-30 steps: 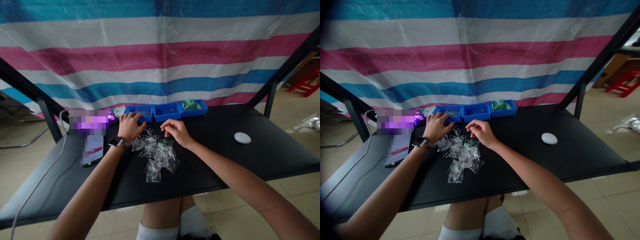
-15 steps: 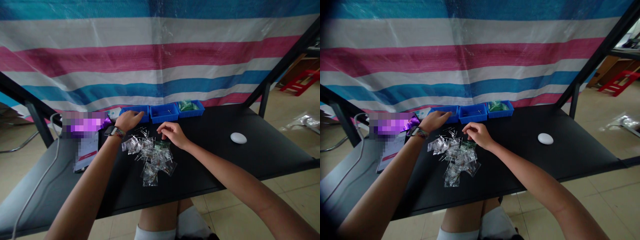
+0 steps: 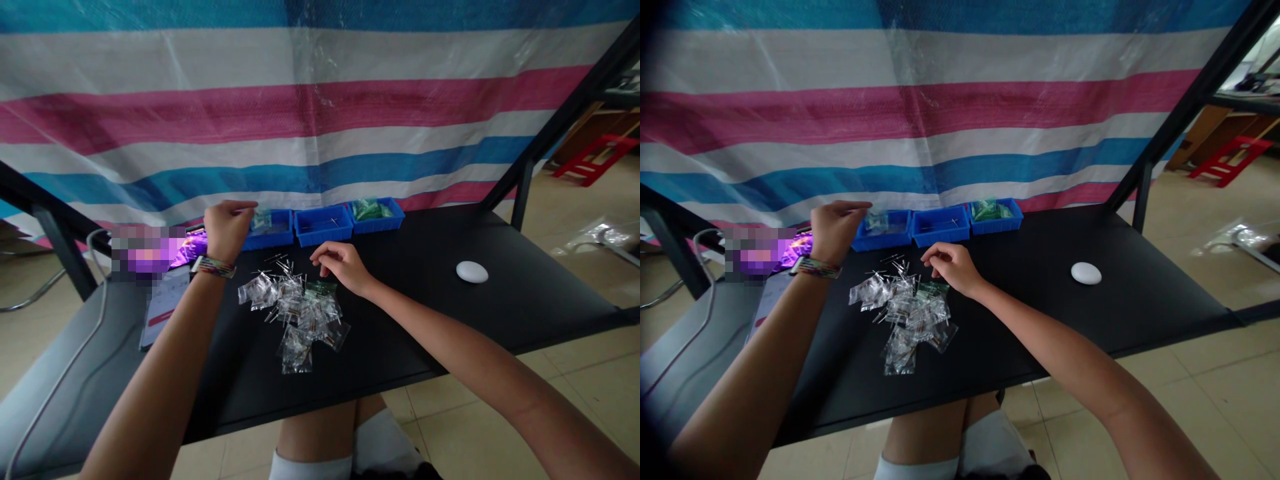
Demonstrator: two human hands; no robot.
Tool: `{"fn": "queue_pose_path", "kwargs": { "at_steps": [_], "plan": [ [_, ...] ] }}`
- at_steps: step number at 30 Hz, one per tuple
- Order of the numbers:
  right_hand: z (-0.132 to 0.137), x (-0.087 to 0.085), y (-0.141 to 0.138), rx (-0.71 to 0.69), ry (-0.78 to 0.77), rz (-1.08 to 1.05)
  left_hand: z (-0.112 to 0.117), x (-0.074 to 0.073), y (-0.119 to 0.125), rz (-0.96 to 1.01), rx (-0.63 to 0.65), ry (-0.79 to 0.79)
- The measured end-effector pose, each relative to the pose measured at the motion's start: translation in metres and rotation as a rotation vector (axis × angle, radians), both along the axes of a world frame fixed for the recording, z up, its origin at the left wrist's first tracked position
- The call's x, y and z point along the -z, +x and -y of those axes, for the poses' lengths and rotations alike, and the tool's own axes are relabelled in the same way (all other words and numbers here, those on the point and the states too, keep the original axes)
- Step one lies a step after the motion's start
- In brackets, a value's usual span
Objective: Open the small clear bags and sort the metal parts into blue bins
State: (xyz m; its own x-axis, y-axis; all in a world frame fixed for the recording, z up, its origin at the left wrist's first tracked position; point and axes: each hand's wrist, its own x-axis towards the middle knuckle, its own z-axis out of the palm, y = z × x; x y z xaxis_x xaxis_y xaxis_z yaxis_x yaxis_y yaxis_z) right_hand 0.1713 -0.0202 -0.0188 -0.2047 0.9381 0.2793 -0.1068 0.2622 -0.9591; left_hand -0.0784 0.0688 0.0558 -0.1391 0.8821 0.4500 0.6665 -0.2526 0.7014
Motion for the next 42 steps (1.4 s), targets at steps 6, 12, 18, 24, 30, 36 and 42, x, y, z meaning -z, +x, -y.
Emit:
{"fn": "queue_pose_path", "kwargs": {
  "at_steps": [6, 12, 18, 24, 30, 36, 42],
  "plan": [
    [-0.001, -0.006, 0.0, -0.066, -0.186, -0.216, 0.038, 0.0, 0.028, 0.433, 0.279, 0.001],
    [-0.001, -0.008, 0.001, -0.192, -0.434, -0.389, 0.072, 0.024, 0.053, 0.677, 0.579, -0.199],
    [-0.006, -0.004, 0.003, -0.017, -0.316, -0.406, 0.073, 0.035, 0.054, 0.702, 0.644, -0.248],
    [-0.009, -0.007, 0.004, 0.181, -0.103, -0.355, 0.075, 0.041, 0.06, 0.621, 0.657, -0.292],
    [-0.007, -0.009, 0.004, 0.179, -0.051, -0.204, 0.079, 0.039, 0.061, 0.49, 0.62, -0.243],
    [-0.004, -0.008, 0.004, 0.078, -0.098, -0.164, 0.078, 0.033, 0.058, 0.455, 0.582, -0.204],
    [-0.005, -0.007, 0.003, 0.113, -0.032, -0.151, 0.076, 0.038, 0.057, 0.48, 0.583, -0.242]
  ]
}}
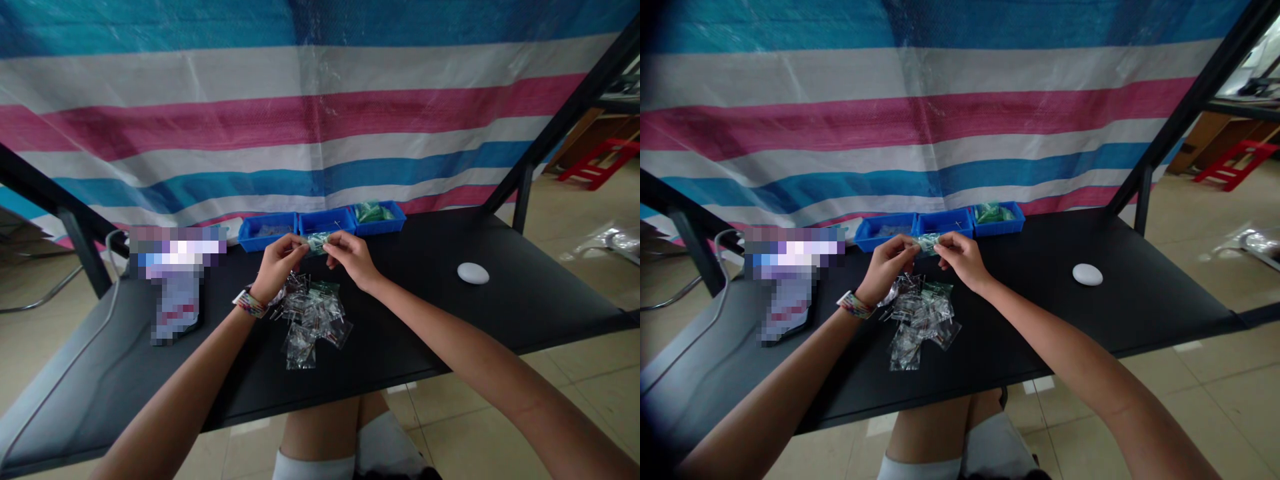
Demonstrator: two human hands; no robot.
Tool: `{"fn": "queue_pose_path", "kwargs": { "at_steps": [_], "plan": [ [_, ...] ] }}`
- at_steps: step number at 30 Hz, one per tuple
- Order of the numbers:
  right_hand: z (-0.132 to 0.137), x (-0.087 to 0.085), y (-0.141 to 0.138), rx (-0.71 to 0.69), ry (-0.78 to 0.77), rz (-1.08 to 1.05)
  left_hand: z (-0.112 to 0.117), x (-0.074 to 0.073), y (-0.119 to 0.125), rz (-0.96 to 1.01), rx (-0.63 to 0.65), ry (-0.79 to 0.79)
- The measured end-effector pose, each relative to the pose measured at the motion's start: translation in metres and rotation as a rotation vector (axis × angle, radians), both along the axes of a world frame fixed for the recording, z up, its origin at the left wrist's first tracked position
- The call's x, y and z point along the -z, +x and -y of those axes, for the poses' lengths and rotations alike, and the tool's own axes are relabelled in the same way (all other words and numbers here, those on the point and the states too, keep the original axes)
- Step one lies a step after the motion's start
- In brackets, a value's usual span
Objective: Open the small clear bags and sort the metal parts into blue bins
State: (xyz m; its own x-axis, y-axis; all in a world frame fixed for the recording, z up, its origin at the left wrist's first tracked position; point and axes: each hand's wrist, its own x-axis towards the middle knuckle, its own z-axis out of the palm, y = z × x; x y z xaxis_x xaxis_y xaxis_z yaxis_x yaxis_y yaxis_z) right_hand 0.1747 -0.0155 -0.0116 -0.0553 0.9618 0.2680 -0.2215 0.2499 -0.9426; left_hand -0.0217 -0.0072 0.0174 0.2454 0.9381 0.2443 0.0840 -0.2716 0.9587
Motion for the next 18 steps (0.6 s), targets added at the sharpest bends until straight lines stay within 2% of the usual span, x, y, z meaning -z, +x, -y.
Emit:
{"fn": "queue_pose_path", "kwargs": {
  "at_steps": [5, 10, 13, 18],
  "plan": [
    [0.0017, -0.0017, -0.0018, 0.047, 0.084, -0.007, 0.0002, 0.0015, 0.0014, 0.148, 0.086, -0.17],
    [0.0034, -0.0017, -0.0029, 0.068, 0.152, 0.033, -0.001, 0.0015, 0.0021, 0.239, 0.105, -0.221],
    [0.0018, 0.0008, -0.0028, 0.06, 0.082, 0.006, -0.0012, 0.0018, 0.0021, 0.207, 0.089, -0.202],
    [-0.0034, 0.0056, -0.0011, -0.007, -0.096, -0.206, -0.0014, 0.0044, 0.0033, 0.178, 0.074, -0.106]
  ]
}}
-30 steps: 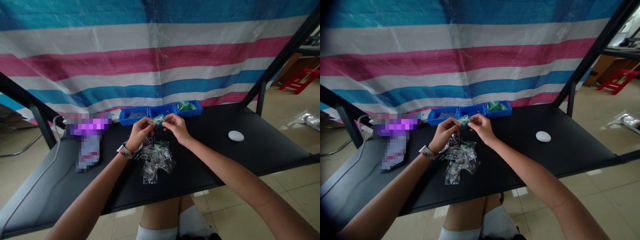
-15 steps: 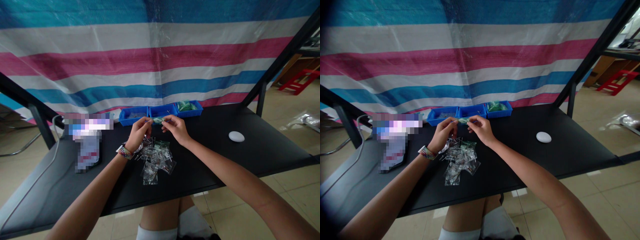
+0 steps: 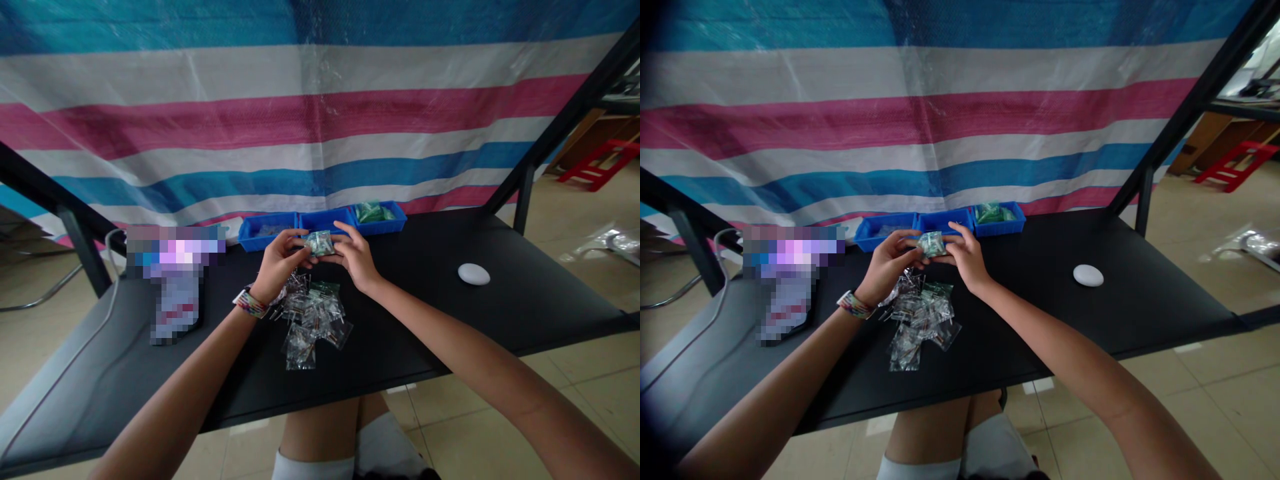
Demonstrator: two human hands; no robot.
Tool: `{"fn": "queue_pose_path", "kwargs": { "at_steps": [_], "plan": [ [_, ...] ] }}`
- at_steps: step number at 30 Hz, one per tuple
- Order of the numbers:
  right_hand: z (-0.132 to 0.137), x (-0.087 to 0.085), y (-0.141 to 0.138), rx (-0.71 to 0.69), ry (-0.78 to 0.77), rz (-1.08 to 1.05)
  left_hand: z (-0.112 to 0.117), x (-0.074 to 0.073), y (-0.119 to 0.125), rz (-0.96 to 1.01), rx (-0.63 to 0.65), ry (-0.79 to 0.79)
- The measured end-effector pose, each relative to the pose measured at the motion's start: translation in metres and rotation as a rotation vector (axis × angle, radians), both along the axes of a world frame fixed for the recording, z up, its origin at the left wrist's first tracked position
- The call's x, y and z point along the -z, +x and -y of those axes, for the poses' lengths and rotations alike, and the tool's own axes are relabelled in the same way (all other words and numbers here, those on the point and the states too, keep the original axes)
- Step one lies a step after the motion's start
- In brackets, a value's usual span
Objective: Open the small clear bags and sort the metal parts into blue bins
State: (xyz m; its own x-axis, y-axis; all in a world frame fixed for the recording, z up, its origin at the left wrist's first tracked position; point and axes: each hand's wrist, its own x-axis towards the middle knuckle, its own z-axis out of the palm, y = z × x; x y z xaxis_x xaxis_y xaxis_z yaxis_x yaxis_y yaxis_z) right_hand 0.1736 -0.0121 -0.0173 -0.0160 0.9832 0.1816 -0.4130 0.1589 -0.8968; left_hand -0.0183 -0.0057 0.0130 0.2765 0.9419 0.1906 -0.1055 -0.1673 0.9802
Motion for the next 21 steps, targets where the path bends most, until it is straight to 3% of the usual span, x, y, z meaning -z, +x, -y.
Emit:
{"fn": "queue_pose_path", "kwargs": {
  "at_steps": [6, 10, 14, 17, 21],
  "plan": [
    [0.002, -0.001, -0.001, -0.159, -0.108, -0.004, 0.001, 0.003, 0.001, -0.062, -0.016, 0.055],
    [0.002, 0.0, -0.003, -0.09, -0.081, 0.1, 0.002, 0.001, 0.002, -0.08, -0.018, 0.064],
    [-0.003, -0.009, 0.015, 0.161, 0.155, 0.27, 0.003, -0.002, 0.001, -0.071, -0.058, 0.067],
    [-0.012, -0.022, 0.05, 0.482, 0.423, 0.61, 0.002, -0.004, -0.001, -0.058, -0.063, 0.067],
    [-0.029, -0.026, 0.106, 0.822, 0.48, 1.03, 0.003, -0.006, -0.001, -0.051, -0.064, 0.062]
  ]
}}
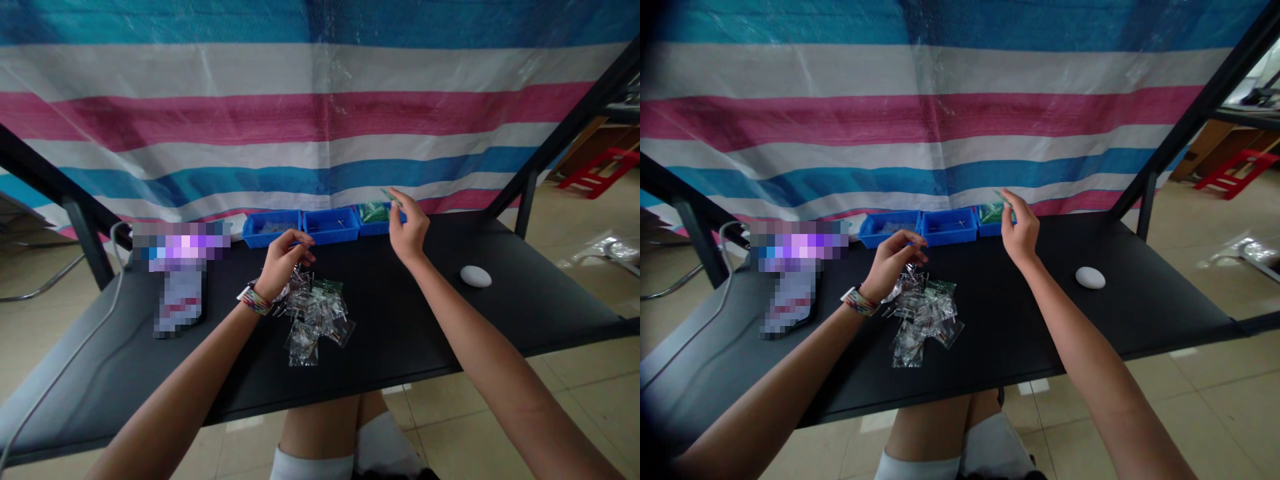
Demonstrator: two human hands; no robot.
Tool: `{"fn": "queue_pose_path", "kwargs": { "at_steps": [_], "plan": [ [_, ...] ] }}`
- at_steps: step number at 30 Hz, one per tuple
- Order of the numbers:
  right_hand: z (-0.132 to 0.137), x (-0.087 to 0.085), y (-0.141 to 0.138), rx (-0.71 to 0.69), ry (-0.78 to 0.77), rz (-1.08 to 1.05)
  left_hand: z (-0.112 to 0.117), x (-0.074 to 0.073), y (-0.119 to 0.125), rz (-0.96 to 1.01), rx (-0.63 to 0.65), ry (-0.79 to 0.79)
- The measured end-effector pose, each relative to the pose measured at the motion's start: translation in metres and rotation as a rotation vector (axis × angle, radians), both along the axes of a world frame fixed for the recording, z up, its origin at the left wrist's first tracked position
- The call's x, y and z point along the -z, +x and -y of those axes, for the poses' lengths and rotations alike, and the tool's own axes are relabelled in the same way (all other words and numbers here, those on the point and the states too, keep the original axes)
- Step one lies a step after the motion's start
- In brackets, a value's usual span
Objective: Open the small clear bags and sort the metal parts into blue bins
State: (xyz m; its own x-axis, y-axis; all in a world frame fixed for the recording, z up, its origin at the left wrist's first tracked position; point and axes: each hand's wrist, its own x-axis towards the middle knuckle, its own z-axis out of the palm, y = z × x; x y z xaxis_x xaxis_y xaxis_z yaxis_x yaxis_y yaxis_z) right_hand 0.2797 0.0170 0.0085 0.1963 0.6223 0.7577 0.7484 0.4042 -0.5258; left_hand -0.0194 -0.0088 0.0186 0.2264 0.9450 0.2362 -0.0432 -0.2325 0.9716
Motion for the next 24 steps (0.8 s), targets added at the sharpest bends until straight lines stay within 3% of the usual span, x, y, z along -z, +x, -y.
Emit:
{"fn": "queue_pose_path", "kwargs": {
  "at_steps": [3, 7, 13, 17, 20, 22, 24],
  "plan": [
    [-0.012, 0.014, 0.025, 0.117, -0.067, 0.089, 0.0, 0.0, 0.0, -0.018, 0.012, -0.014],
    [-0.02, 0.035, 0.031, 0.156, -0.254, 0.214, -0.003, 0.005, -0.002, -0.039, 0.031, -0.043],
    [-0.024, 0.045, 0.027, 0.203, -0.256, 0.282, -0.009, 0.012, -0.006, -0.032, 0.026, -0.066],
    [-0.022, 0.04, 0.024, 0.224, -0.107, 0.252, -0.009, 0.009, -0.007, -0.013, 0.013, -0.078],
    [-0.013, 0.026, 0.011, 0.207, 0.047, 0.235, -0.009, 0.008, -0.008, -0.021, 0.012, -0.066],
    [-0.002, 0.015, -0.003, 0.108, 0.138, 0.235, -0.01, 0.009, -0.009, -0.038, 0.018, -0.05],
    [0.013, 0.006, -0.024, -0.078, 0.134, 0.248, -0.011, 0.01, -0.009, -0.066, 0.029, -0.04]
  ]
}}
